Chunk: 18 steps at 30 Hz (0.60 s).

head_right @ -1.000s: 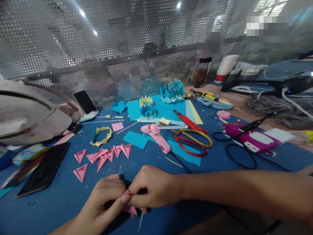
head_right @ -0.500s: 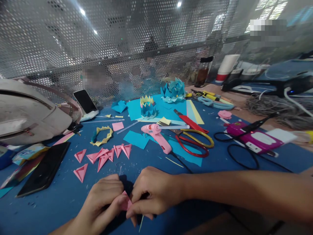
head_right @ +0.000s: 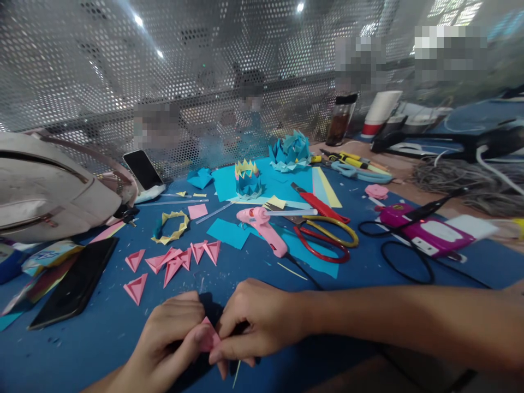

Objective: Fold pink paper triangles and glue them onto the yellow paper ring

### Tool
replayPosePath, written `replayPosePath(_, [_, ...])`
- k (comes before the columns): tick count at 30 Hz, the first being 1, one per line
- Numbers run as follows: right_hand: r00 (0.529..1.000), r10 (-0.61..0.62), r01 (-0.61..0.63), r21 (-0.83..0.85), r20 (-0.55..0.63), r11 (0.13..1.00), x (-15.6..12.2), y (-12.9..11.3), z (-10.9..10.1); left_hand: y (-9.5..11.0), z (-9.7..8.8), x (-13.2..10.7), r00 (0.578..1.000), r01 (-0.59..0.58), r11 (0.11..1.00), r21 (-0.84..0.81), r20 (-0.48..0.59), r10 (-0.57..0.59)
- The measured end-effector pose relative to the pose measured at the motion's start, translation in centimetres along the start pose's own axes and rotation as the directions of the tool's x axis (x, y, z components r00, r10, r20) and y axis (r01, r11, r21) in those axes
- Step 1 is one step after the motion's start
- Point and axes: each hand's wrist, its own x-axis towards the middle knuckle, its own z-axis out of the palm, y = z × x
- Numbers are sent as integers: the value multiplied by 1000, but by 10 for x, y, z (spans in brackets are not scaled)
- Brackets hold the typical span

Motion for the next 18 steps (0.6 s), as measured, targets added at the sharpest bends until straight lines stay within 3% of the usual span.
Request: replayPosePath(18, [1000,-17,16,-14,-8,1000,-1,3,2,1,0,0,1000,12,1000,-29,5,-12])
